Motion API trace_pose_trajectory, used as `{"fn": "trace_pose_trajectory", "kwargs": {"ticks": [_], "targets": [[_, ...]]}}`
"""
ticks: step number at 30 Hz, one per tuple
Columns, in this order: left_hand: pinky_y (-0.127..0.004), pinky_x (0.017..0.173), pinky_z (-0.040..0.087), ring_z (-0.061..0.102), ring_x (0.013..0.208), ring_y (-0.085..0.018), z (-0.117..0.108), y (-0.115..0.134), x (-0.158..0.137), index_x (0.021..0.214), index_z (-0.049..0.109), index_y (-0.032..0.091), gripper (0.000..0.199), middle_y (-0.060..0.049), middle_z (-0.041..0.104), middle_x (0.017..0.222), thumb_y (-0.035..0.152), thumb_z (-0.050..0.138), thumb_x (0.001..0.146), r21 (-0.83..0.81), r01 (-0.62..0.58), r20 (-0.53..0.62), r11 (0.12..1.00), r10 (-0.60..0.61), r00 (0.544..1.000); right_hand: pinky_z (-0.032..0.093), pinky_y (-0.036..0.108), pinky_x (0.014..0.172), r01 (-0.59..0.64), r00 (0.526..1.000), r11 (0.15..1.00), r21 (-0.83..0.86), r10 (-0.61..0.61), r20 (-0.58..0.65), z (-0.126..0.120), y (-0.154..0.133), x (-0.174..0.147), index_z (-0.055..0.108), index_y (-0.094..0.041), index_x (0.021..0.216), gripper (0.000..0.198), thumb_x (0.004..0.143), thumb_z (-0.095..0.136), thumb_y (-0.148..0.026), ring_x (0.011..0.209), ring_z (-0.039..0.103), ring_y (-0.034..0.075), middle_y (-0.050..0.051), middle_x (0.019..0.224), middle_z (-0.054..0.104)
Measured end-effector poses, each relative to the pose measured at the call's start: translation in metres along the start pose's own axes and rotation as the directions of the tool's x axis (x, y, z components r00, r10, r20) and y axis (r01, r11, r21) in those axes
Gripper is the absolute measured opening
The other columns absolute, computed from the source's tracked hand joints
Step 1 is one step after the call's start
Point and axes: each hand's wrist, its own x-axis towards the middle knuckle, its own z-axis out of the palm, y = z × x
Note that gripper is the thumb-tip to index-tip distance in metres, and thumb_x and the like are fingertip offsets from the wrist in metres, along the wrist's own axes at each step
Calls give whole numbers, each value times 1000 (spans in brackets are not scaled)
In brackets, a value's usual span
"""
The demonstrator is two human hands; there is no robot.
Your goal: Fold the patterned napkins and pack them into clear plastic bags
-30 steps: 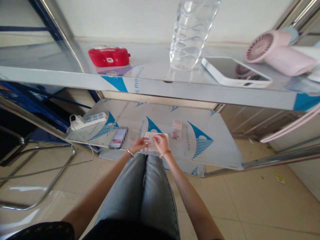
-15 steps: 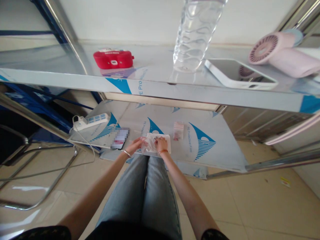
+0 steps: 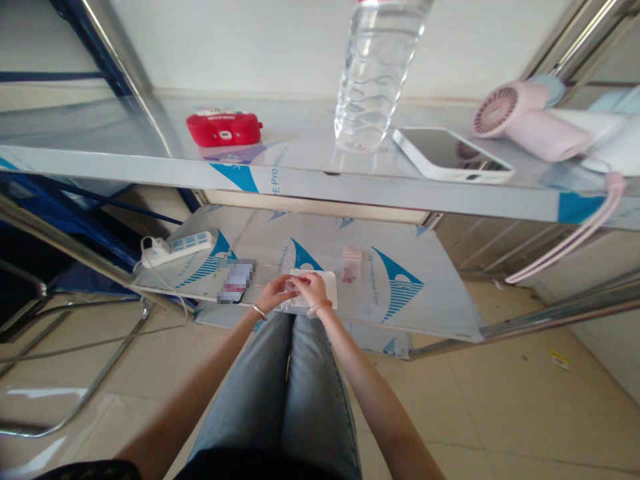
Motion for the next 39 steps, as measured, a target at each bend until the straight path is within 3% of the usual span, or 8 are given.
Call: {"fn": "trace_pose_trajectory", "kwargs": {"ticks": [7, 12, 15, 19, 24, 28, 35, 39], "targets": [[-27, 70, 45, 59, 75, -15, 9, 17, -10, 96, 56, 14, 43, -3, 64, 78, 33, 75, 62, 149, -30, -69, 988, 40, 997, 49, 31, 75, 130, 991, 986, -104, -134, -32, -13, -12, -24, 69, -21, 85, 27, 85, 51, -40, 83, 63, 20, 7, 87, 69], [-25, 65, 41, 56, 68, -13, 18, 33, -25, 97, 52, 17, 38, 1, 60, 73, 26, 70, 65, 385, -99, -64, 918, 134, 989, 49, 30, 74, 182, 980, 974, -133, -169, 101, -15, -27, -43, 68, -19, 84, 25, 83, 55, -40, 81, 63, 19, 6, 85, 69], [-24, 65, 41, 55, 68, -13, 21, 40, -33, 102, 51, 18, 44, 0, 59, 76, 25, 71, 62, 433, -154, -45, 888, 192, 980, 50, 31, 71, 168, 981, 973, -158, -150, 121, -12, -27, -46, 68, -18, 80, 20, 81, 57, -35, 76, 64, 19, 7, 81, 69], [-23, 60, 43, 54, 61, -10, 19, 42, -42, 114, 47, 17, 62, 0, 59, 81, 33, 74, 60, 324, -114, -97, 939, 153, 983, 51, 32, 71, 155, 987, 984, -92, -150, 62, -16, -25, -47, 69, -18, 83, 22, 81, 57, -36, 82, 64, 21, 8, 87, 70], [-22, 52, 45, 53, 55, -8, 14, 38, -51, 95, 56, 13, 45, -2, 60, 80, 43, 71, 65, 25, -14, -80, 1000, 16, 997, 52, 33, 72, 99, 991, 993, 69, -104, 79, -31, -32, -52, 71, -18, 85, 28, 77, 61, -43, 87, 64, 22, 9, 91, 70], [-26, 58, 50, 59, 63, -12, 15, 37, -58, 86, 58, 12, 45, -4, 63, 80, 43, 76, 58, -154, 8, -98, 988, -23, 995, 53, 33, 71, 23, 992, 982, 189, -45, 115, -38, -37, -58, 72, -19, 92, 33, 75, 63, -45, 87, 65, 23, 8, 97, 70], [-27, 60, 51, 61, 60, -13, 27, 37, -72, 82, 62, 12, 47, -1, 66, 68, 38, 81, 48, -290, 45, -215, 956, -110, 970, 54, 31, 69, -102, 994, 929, 355, 80, 75, -43, -41, -69, 72, -20, 99, 38, 69, 68, -44, 89, 64, 21, 8, 107, 68], [-26, 59, 50, 62, 57, -13, 32, 38, -80, 81, 61, 13, 48, 0, 66, 64, 38, 82, 46, -342, 68, -190, 937, -140, 972, 53, 30, 69, -125, 992, 894, 431, 114, 50, -46, -47, -73, 72, -20, 97, 36, 68, 71, -42, 82, 65, 19, 8, 101, 70]]}}
